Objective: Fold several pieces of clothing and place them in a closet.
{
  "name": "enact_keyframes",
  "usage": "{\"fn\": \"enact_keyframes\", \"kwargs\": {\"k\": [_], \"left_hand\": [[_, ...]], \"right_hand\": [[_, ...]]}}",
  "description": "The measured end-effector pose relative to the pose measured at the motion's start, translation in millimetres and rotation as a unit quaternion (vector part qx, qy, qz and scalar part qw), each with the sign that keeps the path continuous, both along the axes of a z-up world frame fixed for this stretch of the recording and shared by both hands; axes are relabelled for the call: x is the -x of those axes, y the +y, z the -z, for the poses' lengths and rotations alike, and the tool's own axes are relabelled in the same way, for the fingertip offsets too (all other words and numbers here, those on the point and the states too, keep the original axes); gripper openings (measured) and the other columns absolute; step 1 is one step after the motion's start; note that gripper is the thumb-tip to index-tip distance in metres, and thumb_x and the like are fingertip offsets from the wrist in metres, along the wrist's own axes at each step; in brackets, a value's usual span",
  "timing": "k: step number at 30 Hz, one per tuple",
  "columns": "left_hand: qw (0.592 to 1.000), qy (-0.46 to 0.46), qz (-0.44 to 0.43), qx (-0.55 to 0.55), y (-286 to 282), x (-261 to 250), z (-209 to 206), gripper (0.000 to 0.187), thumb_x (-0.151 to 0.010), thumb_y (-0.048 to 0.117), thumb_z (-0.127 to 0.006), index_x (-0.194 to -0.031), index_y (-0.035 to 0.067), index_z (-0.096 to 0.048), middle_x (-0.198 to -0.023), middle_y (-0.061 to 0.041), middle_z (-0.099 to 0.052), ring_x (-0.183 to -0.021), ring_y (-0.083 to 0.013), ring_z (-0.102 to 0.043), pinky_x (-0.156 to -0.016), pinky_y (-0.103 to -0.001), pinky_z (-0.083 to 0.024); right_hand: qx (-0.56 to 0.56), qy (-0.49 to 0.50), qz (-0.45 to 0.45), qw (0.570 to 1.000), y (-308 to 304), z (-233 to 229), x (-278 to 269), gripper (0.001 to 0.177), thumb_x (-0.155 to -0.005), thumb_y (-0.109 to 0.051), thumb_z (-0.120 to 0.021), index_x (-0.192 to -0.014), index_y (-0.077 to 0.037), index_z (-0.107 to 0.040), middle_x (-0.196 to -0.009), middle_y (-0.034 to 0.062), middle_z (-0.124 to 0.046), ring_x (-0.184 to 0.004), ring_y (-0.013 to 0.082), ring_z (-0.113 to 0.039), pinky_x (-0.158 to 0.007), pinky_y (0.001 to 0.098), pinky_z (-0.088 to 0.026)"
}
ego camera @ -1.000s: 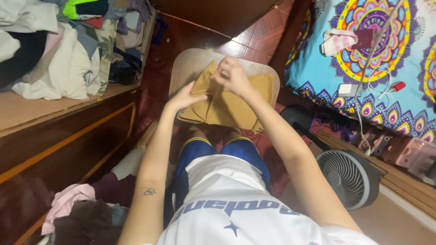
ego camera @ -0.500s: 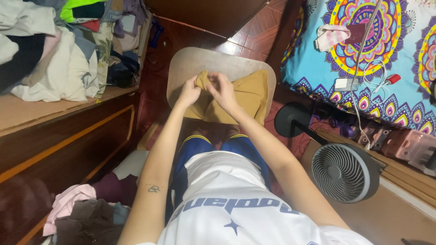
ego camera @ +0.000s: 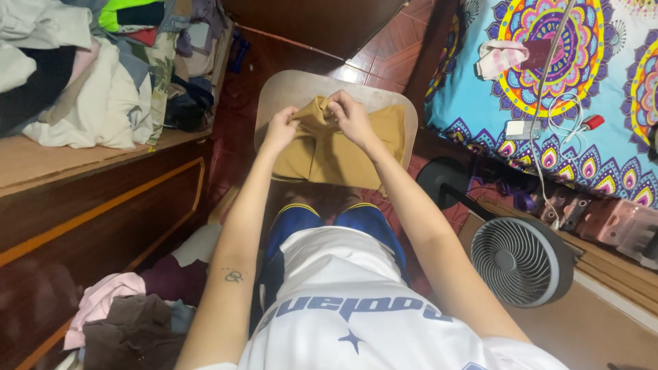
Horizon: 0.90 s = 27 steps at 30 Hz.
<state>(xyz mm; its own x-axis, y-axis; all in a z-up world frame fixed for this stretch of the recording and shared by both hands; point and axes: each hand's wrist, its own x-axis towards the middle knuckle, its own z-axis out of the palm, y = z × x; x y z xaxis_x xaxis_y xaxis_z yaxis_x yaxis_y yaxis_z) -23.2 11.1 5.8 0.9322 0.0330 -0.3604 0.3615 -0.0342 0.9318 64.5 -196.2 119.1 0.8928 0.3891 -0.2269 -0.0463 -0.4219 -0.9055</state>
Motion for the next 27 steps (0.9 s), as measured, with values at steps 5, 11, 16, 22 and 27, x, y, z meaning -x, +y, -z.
{"fn": "enact_keyframes", "kwargs": {"k": [5, 11, 16, 22, 27], "left_hand": [[0.838, -0.226, -0.100, -0.487, -24, -13, -148, 0.057, -0.060, 0.023, -0.078, -0.110, 0.007, -0.057, -0.095, -0.017, -0.061, -0.086, -0.0344, -0.064, -0.080, -0.045, -0.052], [0.941, -0.140, -0.133, -0.277, -46, -3, -134, 0.031, -0.091, 0.017, -0.076, -0.114, 0.003, -0.061, -0.096, -0.012, -0.058, -0.079, -0.0297, -0.063, -0.070, -0.039, -0.052], [0.990, -0.023, -0.134, -0.049, -31, -4, -62, 0.014, -0.094, 0.014, -0.066, -0.102, 0.002, -0.067, -0.104, -0.003, -0.059, -0.082, -0.0157, -0.067, -0.068, -0.030, -0.057], [0.986, 0.064, -0.092, 0.123, -17, 1, -42, 0.014, -0.099, 0.013, -0.061, -0.104, 0.002, -0.069, -0.111, 0.000, -0.055, -0.095, -0.0123, -0.066, -0.075, -0.026, -0.058], [0.982, 0.072, -0.081, 0.152, -17, 2, -48, 0.014, -0.096, 0.012, -0.059, -0.105, 0.005, -0.067, -0.116, 0.000, -0.050, -0.097, -0.0114, -0.068, -0.080, -0.026, -0.059]], "right_hand": [[-0.035, 0.025, -0.011, 0.999, -2, 14, -2, 0.013, -0.105, -0.017, -0.062, -0.104, -0.004, -0.064, -0.080, 0.0037, -0.068, -0.075, 0.0108, -0.061, -0.071, 0.0269, -0.052], [-0.033, -0.076, -0.090, 0.993, 1, 17, -2, 0.011, -0.102, -0.014, -0.063, -0.103, -0.003, -0.064, -0.095, 0.0039, -0.059, -0.081, 0.0143, -0.058, -0.075, 0.0268, -0.049], [-0.168, 0.206, -0.023, 0.964, -9, 69, -5, 0.016, -0.110, -0.020, -0.054, -0.105, -0.006, -0.059, -0.089, -0.0004, -0.062, -0.079, 0.0096, -0.061, -0.077, 0.0250, -0.052], [-0.160, 0.099, 0.004, 0.982, 0, 22, 5, 0.021, -0.096, -0.010, -0.065, -0.113, -0.009, -0.054, -0.104, 0.0004, -0.057, -0.078, 0.0084, -0.060, -0.071, 0.0243, -0.051], [-0.098, -0.073, -0.084, 0.989, 2, 2, 14, 0.035, -0.088, -0.005, -0.074, -0.120, -0.005, -0.060, -0.122, 0.0072, -0.051, -0.089, 0.0126, -0.061, -0.077, 0.0269, -0.054]]}}
